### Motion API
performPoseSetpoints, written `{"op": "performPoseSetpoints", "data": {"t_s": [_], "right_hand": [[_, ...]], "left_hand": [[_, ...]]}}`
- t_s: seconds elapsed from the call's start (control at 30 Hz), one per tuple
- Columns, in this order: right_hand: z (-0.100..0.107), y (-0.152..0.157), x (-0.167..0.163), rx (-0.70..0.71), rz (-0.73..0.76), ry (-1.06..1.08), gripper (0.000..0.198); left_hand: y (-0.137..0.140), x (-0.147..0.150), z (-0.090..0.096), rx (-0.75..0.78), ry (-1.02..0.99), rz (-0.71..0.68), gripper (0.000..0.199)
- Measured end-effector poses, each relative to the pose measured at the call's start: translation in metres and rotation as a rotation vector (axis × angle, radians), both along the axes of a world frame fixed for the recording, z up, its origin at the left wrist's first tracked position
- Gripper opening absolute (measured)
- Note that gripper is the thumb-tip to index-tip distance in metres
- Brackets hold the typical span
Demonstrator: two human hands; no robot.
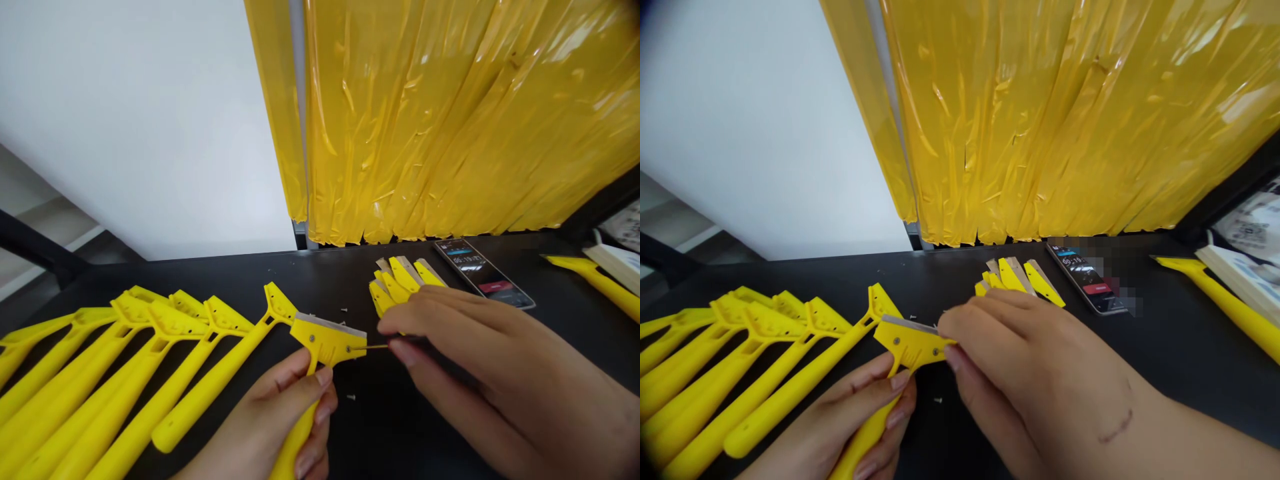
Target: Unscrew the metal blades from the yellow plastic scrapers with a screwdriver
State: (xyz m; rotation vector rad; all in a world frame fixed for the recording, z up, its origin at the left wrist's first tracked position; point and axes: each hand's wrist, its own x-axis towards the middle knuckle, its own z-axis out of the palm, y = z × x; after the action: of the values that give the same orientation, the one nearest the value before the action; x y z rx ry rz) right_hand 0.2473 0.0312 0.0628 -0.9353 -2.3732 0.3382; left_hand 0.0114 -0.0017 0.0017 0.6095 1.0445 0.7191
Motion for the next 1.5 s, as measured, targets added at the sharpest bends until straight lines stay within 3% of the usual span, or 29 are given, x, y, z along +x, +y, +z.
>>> {"op": "performPoseSetpoints", "data": {"t_s": [0.2, 0.63, 0.8, 1.3, 1.5], "right_hand": [[-0.0035, -0.0028, -0.0019, 0.07, -0.058, -0.051, 0.027], [-0.0046, 0.0013, 0.0005, -0.016, -0.021, -0.032, 0.03], [-0.0058, 0.0014, -0.0013, 0.07, -0.06, -0.021, 0.03], [-0.0077, -0.003, -0.0012, 0.084, -0.094, 0.0, 0.035], [-0.0038, -0.0019, 0.0012, -0.006, -0.043, -0.002, 0.03]], "left_hand": [[0.0005, 0.0007, -0.0006, 0.019, 0.003, 0.001, 0.027], [0.0009, 0.0016, 0.0, 0.006, -0.008, 0.035, 0.026], [0.0008, 0.0015, 0.0002, 0.0, -0.012, 0.039, 0.025], [0.0023, -0.0022, 0.0015, -0.002, 0.004, 0.018, 0.025], [-0.0006, -0.0029, 0.0011, -0.002, 0.007, 0.02, 0.025]]}}
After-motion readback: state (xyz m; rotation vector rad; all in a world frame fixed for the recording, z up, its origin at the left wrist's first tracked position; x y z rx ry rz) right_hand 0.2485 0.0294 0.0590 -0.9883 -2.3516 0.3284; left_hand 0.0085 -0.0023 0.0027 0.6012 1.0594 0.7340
